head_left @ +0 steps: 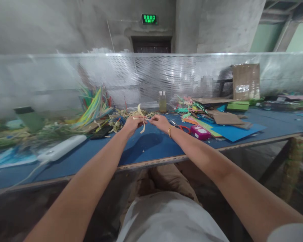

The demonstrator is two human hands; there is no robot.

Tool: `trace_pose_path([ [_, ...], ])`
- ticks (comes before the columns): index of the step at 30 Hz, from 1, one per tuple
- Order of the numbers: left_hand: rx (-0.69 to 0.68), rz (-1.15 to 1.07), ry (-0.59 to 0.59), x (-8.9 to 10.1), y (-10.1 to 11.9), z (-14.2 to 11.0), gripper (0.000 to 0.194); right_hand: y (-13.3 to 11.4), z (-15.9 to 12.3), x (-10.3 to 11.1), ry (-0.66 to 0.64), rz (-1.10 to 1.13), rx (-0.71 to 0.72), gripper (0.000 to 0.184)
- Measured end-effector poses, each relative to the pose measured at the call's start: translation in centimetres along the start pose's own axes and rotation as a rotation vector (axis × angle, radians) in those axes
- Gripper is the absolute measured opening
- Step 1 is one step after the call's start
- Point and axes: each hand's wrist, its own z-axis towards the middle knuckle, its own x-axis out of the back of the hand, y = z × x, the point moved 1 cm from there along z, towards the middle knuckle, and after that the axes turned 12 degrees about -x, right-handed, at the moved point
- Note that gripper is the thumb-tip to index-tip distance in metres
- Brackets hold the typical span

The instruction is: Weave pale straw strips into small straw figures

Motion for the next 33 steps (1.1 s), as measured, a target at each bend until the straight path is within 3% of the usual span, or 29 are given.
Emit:
trace_pose_path([
  [6,0.101,-0.092,-0.143,-0.7,0.5,-0.8,0.019,-0.1,0.0,0.2,0.028,-0.021,0.051,0.021],
  [13,0.162,-0.125,-0.212,-1.3,1.4,-1.6,0.045,0.0,0.3,0.2,0.101,0.031,0.037,0.017],
  [21,0.062,0.010,-0.160,-0.8,0.5,-0.9,0.031,0.0,0.4,0.1,0.098,0.082,0.039,0.014],
  [28,-0.051,0.217,0.015,0.1,-0.4,0.0,0.031,-0.4,-0.1,1.1,0.335,0.023,0.016,0.021],
  [33,-0.072,0.213,-0.016,-0.1,-0.1,-0.2,0.030,-0.7,-0.3,1.0,0.224,-0.093,0.059,0.029],
])
